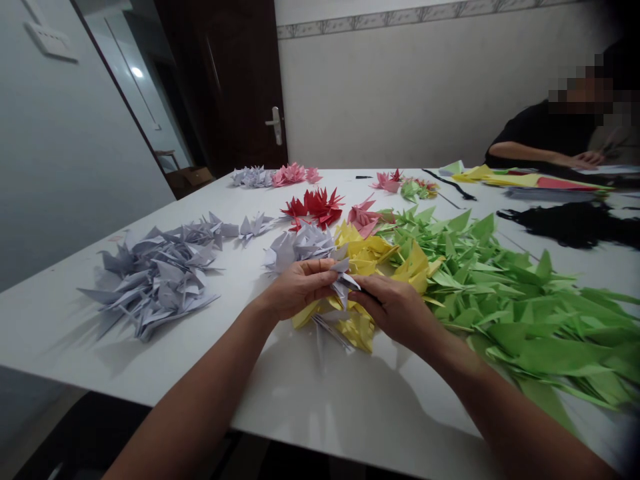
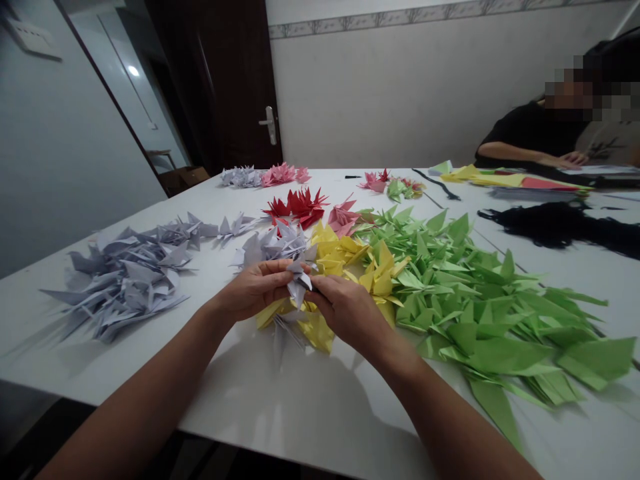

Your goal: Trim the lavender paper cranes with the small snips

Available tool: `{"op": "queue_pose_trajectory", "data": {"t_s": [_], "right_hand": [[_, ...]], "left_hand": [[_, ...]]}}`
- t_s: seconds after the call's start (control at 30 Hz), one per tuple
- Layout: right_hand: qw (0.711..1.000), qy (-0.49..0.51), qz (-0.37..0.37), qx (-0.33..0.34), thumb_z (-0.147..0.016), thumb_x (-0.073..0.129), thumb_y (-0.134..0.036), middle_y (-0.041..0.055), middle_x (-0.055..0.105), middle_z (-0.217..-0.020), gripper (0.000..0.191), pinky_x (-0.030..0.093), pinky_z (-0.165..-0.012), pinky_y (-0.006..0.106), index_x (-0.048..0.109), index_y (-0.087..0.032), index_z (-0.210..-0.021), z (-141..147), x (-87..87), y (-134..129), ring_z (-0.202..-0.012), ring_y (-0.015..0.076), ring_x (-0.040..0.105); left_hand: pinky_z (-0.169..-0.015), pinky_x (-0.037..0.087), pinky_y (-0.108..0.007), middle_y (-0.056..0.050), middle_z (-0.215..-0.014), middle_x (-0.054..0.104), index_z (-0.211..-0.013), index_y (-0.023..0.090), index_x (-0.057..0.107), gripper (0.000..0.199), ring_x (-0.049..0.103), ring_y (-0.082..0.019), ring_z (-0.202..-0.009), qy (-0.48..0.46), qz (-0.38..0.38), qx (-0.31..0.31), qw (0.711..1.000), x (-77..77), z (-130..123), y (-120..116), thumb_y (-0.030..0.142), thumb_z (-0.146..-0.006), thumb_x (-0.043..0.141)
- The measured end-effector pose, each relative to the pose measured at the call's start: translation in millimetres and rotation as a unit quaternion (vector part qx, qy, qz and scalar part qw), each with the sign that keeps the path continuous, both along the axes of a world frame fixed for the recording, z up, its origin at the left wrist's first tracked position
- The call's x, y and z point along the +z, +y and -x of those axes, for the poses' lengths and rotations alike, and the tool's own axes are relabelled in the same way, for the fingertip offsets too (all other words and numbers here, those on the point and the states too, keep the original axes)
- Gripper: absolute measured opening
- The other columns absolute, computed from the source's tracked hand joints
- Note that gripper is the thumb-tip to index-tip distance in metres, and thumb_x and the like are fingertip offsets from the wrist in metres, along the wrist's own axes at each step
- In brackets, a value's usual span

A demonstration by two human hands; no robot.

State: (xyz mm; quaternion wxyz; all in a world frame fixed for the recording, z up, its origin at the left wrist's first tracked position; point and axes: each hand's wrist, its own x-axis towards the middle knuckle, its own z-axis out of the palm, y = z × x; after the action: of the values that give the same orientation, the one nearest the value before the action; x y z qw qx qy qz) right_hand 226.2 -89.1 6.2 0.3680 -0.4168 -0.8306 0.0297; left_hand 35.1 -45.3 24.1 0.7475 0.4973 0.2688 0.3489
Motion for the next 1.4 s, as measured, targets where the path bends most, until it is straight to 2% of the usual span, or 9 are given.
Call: {"op": "queue_pose_trajectory", "data": {"t_s": [0.5,0.63,0.77,0.87,0.97,1.1,1.27,1.4], "right_hand": [[1.000,0.011,-0.004,0.007,-0.093,0.049,-0.026,0.0052,0.070,-0.080,0.020,0.045,-0.062,0.026,0.066,-0.017,-0.090,0.2,1.6,-1.1,-0.067,0.0152,0.062],[1.000,0.017,0.005,0.009,-0.092,0.050,-0.025,0.0052,0.070,-0.081,0.017,0.045,-0.062,0.026,0.065,-0.018,-0.090,1.0,1.7,-2.0,-0.068,0.0153,0.063],[1.000,0.029,-0.008,0.008,-0.091,0.052,-0.026,0.0058,0.069,-0.080,0.014,0.047,-0.063,0.027,0.063,-0.018,-0.088,1.7,1.6,-3.3,-0.070,0.0168,0.063],[0.998,0.056,-0.018,0.005,-0.091,0.052,-0.026,0.0066,0.070,-0.084,0.014,0.048,-0.066,0.027,0.063,-0.018,-0.093,1.0,2.1,-4.1,-0.073,0.0173,0.064],[0.997,0.075,-0.017,0.000,-0.091,0.053,-0.025,0.0066,0.069,-0.084,0.014,0.048,-0.066,0.026,0.063,-0.017,-0.096,0.2,2.6,-4.2,-0.072,0.0164,0.064],[0.997,0.075,-0.016,-0.001,-0.090,0.053,-0.026,0.0055,0.068,-0.078,0.013,0.047,-0.062,0.026,0.062,-0.017,-0.090,1.2,2.9,-3.4,-0.067,0.0155,0.062],[0.997,0.073,0.005,0.001,-0.091,0.050,-0.027,0.0037,0.065,-0.073,0.015,0.044,-0.058,0.025,0.061,-0.017,-0.086,3.0,3.6,-3.5,-0.062,0.0142,0.059],[0.997,0.076,0.008,0.004,-0.091,0.050,-0.025,0.0029,0.065,-0.072,0.015,0.044,-0.058,0.024,0.061,-0.017,-0.086,3.4,1.9,-3.2,-0.062,0.0140,0.059]], "left_hand": [[-0.071,0.053,-0.023,-0.005,-0.082,0.066,-0.088,0.012,0.071,0.021,0.062,-0.010,-0.072,-0.004,-0.001,-0.005,1.000,-0.4,0.6,0.4,0.025,-0.072,0.076],[-0.070,0.053,-0.023,-0.004,-0.081,0.066,-0.085,0.013,0.069,0.017,0.063,-0.011,-0.073,-0.014,0.003,-0.002,1.000,-0.1,0.8,0.2,0.022,-0.073,0.074],[-0.066,0.053,-0.023,-0.003,-0.076,0.065,-0.086,0.014,0.068,0.014,0.063,-0.011,-0.070,-0.020,0.019,0.034,0.999,0.6,1.0,1.3,0.022,-0.075,0.072],[-0.065,0.053,-0.023,-0.002,-0.074,0.064,-0.086,0.015,0.065,0.011,0.063,-0.011,-0.069,-0.041,0.034,0.076,0.996,2.4,0.1,1.4,0.019,-0.077,0.069],[-0.067,0.054,-0.025,-0.003,-0.079,0.066,-0.086,0.015,0.063,0.010,0.064,-0.011,-0.068,-0.075,0.042,0.092,0.992,5.3,-1.8,-0.2,0.020,-0.078,0.067],[-0.071,0.054,-0.025,-0.001,-0.080,0.067,-0.083,0.016,0.062,0.005,0.065,-0.011,-0.071,-0.119,0.052,0.112,0.985,7.5,-4.4,-2.4,0.019,-0.080,0.064],[-0.079,0.054,-0.025,-0.003,-0.079,0.070,-0.079,0.015,0.061,0.002,0.069,-0.013,-0.077,-0.141,0.057,0.079,0.985,3.2,-5.6,-1.4,0.014,-0.079,0.063],[-0.076,0.056,-0.024,-0.004,-0.079,0.072,-0.079,0.015,0.060,0.006,0.070,-0.014,-0.074,-0.126,0.065,0.061,0.988,-1.9,-4.5,0.2,0.012,-0.077,0.065]]}}
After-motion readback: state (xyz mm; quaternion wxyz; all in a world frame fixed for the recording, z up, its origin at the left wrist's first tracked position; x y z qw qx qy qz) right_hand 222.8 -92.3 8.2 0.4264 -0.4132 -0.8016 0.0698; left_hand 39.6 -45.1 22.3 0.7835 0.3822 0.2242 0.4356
